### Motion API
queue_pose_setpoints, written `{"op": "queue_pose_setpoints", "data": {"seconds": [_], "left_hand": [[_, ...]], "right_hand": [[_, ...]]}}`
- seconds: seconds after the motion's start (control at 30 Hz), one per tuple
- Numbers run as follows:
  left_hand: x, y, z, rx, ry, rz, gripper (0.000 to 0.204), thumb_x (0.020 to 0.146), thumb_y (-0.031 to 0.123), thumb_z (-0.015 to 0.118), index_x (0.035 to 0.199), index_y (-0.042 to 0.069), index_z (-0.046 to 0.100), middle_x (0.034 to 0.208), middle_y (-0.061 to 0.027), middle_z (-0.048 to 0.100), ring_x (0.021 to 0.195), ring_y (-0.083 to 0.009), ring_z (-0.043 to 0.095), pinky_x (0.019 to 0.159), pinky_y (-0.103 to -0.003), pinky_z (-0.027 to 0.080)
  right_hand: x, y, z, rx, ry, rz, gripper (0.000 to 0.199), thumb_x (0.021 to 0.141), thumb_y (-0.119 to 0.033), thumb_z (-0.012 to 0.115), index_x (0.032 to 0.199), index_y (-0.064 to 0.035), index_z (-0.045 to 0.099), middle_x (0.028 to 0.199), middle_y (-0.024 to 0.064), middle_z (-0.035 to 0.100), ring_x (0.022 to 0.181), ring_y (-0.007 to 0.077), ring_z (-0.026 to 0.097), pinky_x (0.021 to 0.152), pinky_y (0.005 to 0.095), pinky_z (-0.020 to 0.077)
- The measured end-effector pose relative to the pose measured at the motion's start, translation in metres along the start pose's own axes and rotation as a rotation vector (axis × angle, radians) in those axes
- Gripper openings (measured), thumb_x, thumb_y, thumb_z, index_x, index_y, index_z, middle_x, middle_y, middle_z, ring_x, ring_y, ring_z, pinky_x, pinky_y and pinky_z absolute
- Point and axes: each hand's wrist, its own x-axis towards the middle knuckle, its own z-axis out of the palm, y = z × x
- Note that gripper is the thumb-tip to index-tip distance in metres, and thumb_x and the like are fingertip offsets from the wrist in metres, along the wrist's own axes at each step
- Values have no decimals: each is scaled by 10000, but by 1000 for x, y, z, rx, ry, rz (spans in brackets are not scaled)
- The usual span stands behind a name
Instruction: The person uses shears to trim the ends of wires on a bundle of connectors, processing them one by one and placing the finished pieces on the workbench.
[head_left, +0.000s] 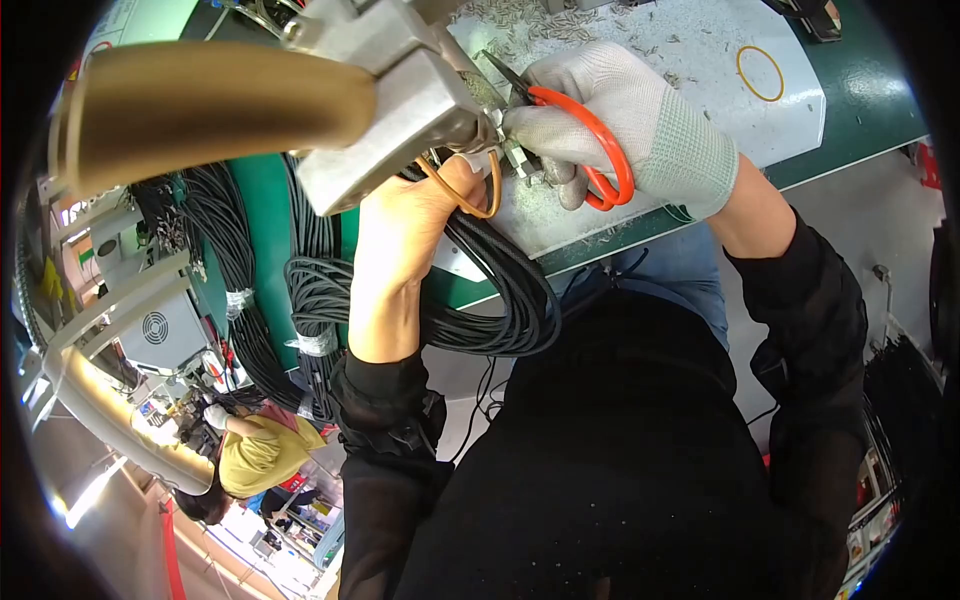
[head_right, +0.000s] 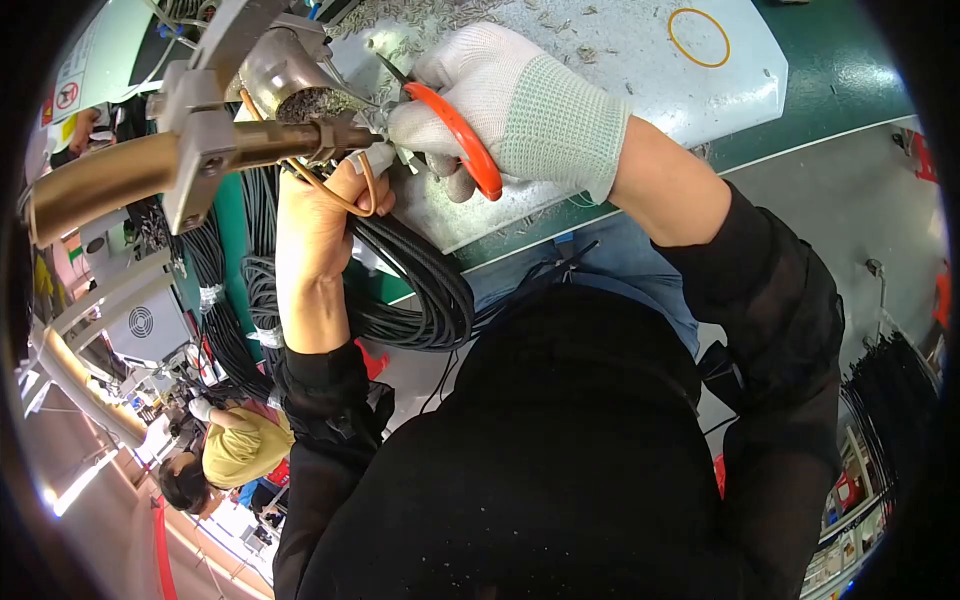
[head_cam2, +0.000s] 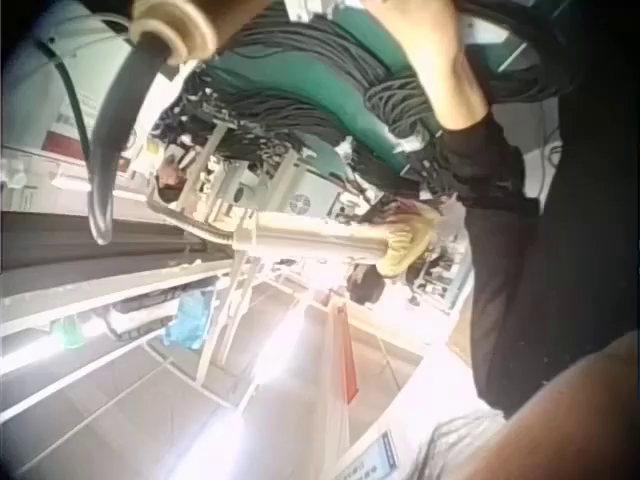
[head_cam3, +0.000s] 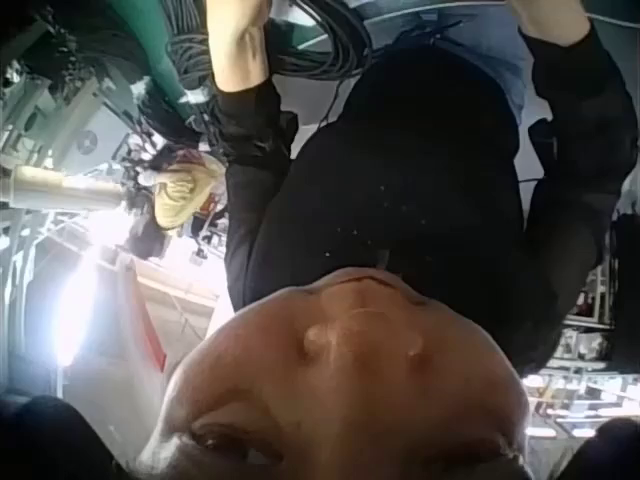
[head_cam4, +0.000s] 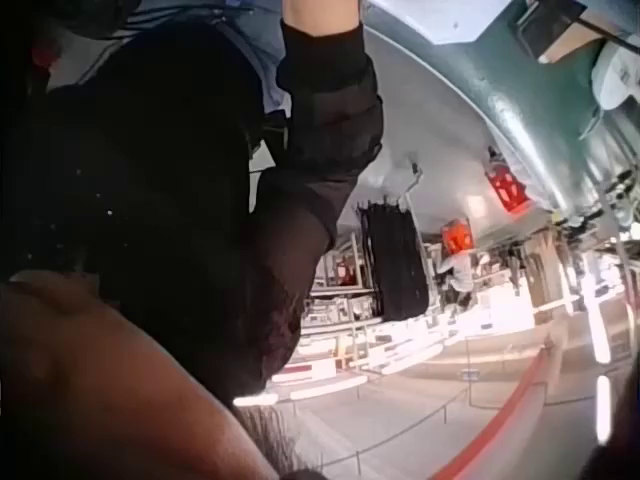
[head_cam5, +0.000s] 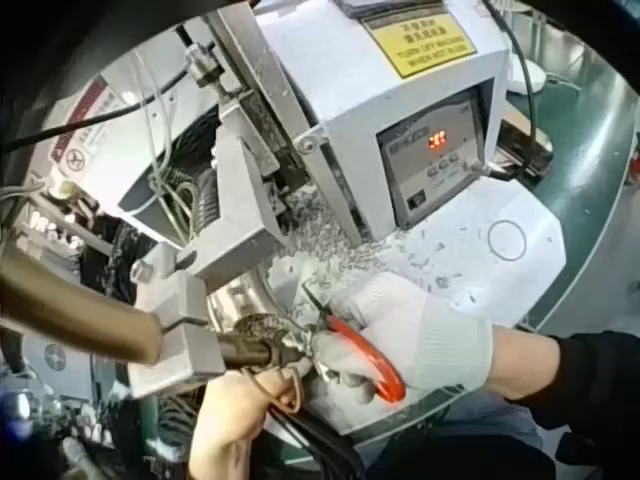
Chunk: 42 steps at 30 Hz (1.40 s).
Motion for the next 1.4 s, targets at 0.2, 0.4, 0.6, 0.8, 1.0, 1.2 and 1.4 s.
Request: {"op": "queue_pose_setpoints", "data": {"seconds": [0.2,0.4,0.6,0.8,1.0,1.2,1.4], "left_hand": [[-10,11,19,-58,-37,44,154,878,87,615,972,-29,578,715,-87,603,642,-166,591,629,-301,515],[-59,-11,19,-415,149,120,50,875,19,573,902,-15,548,655,-58,566,596,-142,567,582,-286,491],[-101,11,49,128,-241,-158,149,834,28,646,935,-17,547,731,-37,590,705,-110,587,632,-242,473],[-110,2,71,153,-193,152,269,788,-23,653,1027,-9,530,848,-45,616,801,-101,609,721,-232,483],[-118,4,85,9,-182,248,372,780,-58,636,1115,-6,484,937,-64,627,862,-103,619,804,-237,481],[-126,7,90,-11,-87,133,294,770,-51,657,1028,-6,523,909,-55,635,828,-86,606,763,-231,486],[-126,6,94,-16,151,247,199,750,-39,692,879,4,547,811,-24,629,717,-48,570,646,-211,481]], "right_hand": [[-16,-9,7,24,113,-10,251,854,-210,604,761,21,579,520,61,565,435,108,564,419,229,436],[-85,-23,-21,-393,215,263,265,819,-249,640,788,11,600,524,69,546,436,114,545,433,252,424],[-106,-33,27,-427,83,-242,144,807,-110,568,829,27,604,564,29,540,432,74,493,479,223,412],[-128,-41,26,23,118,116,194,831,-165,580,811,28,580,545,43,550,436,100,526,506,244,459],[-142,-29,20,399,23,236,254,883,-207,577,745,5,552,593,43,584,443,118,554,450,244,462],[-152,-24,30,292,99,104,183,849,-168,599,793,3,569,562,51,563,459,123,544,520,265,488],[-142,-14,35,-859,619,-773,200,728,-104,693,891,-13,622,574,69,552,437,198,509,597,294,517]]}}
